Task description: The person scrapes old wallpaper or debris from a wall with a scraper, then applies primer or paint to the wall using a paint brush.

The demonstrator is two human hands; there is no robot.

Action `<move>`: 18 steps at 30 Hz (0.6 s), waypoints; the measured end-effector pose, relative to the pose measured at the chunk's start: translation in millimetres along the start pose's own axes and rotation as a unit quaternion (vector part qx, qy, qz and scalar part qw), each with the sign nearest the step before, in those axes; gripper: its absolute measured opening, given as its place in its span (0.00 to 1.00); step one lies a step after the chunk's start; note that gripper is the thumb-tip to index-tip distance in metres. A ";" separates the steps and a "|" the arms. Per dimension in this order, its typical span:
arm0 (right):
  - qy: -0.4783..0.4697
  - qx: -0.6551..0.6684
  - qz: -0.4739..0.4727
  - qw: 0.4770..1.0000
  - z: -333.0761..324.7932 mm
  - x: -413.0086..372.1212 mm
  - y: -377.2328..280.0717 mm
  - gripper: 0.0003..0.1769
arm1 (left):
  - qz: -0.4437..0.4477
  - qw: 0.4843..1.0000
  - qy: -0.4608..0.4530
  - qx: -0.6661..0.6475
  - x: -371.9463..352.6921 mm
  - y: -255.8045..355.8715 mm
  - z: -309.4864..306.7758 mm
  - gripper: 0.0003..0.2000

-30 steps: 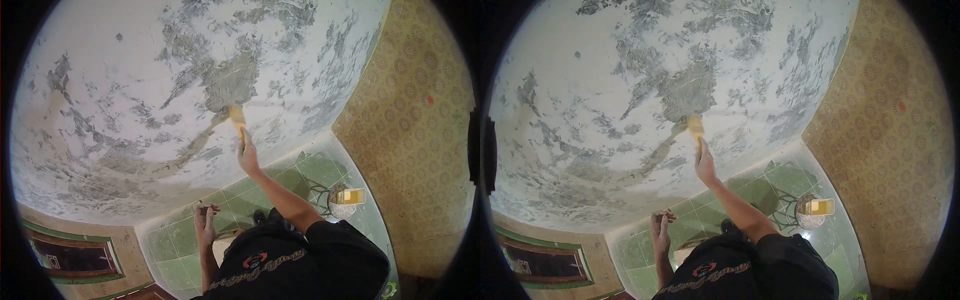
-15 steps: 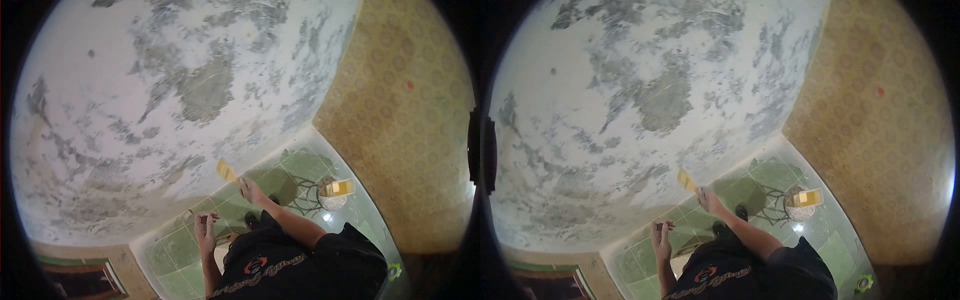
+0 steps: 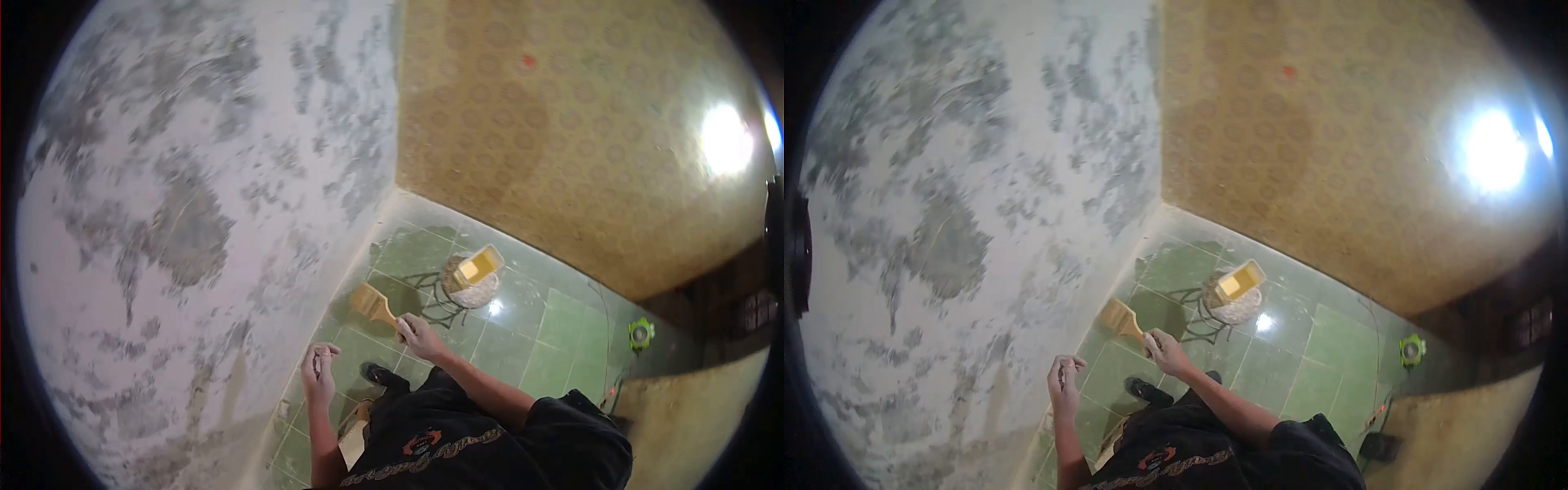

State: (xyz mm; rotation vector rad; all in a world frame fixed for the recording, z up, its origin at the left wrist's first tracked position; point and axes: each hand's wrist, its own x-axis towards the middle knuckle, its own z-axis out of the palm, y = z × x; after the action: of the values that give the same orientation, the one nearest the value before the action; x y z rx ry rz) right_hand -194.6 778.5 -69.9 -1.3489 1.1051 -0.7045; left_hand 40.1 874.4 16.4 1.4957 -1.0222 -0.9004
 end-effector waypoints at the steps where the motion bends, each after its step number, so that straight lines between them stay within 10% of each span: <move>1: 0.020 0.007 0.004 1.000 -13.1 -5.5 -2.7 0.19 | -0.005 0.998 -0.033 0.052 6.0 5.6 12.9 0.12; 18: 0.185 0.062 0.104 0.975 -265.1 -156.3 118.6 0.16 | -0.085 0.956 -0.273 -0.062 -95.0 -1.3 330.8 0.00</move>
State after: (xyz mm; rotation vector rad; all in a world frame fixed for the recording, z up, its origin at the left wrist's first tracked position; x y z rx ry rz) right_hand -516.0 832.5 -120.0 -0.9985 1.4495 -0.8749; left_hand -299.5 850.4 -33.5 1.2651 -1.2102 -1.5298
